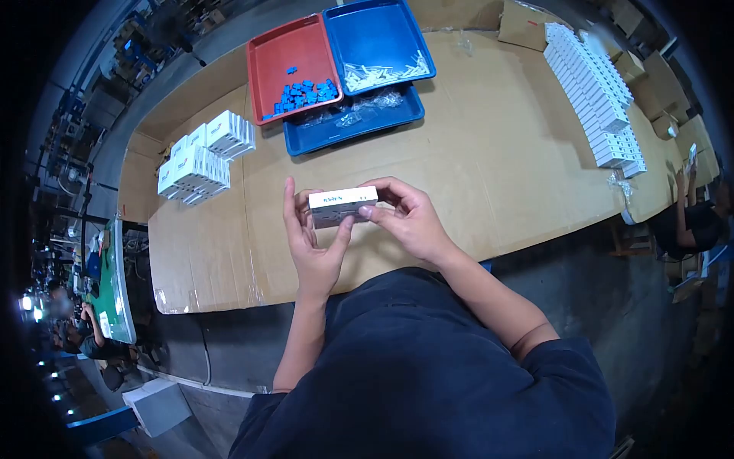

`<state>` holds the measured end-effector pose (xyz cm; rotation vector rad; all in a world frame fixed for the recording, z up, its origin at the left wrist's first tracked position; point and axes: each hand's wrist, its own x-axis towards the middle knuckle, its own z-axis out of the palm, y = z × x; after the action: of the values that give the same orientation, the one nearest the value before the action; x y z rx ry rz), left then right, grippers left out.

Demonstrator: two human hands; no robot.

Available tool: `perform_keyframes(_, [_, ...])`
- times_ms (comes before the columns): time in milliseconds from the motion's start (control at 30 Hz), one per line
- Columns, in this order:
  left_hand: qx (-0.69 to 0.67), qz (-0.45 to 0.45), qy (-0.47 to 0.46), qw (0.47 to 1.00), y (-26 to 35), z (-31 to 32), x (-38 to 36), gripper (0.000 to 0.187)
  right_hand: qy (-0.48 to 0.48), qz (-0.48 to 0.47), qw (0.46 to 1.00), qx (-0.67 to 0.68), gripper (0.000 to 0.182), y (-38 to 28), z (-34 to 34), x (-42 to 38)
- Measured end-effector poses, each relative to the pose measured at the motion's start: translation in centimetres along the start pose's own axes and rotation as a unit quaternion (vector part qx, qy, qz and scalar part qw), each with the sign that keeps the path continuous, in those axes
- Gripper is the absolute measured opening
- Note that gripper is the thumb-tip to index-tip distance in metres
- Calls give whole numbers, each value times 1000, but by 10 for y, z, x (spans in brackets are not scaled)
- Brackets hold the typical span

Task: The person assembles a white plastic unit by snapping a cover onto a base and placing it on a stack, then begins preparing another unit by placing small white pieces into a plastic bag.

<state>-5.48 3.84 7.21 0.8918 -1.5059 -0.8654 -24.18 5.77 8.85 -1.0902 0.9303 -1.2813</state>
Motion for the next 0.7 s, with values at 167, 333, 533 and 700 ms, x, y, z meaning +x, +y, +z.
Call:
perform_keyframes(167, [-10, -2, 17, 1000, -3, 3, -4, 55, 16, 27, 999, 40, 47, -1, -18, -4])
perform_keyframes(333, [79, 13, 19, 997, 21, 21, -5, 36, 1, -155, 959, -239, 84, -7, -13, -21])
perform_keyframes(533, [72, 30, -39, 996, 35, 34, -21, 58, 10, -273, 881, -386, 95, 6, -25, -41])
perform_keyframes(700, [-66, -79, -23, 994, 19, 42, -47, 30, 57, -120, 979, -153, 84, 19, -54, -65])
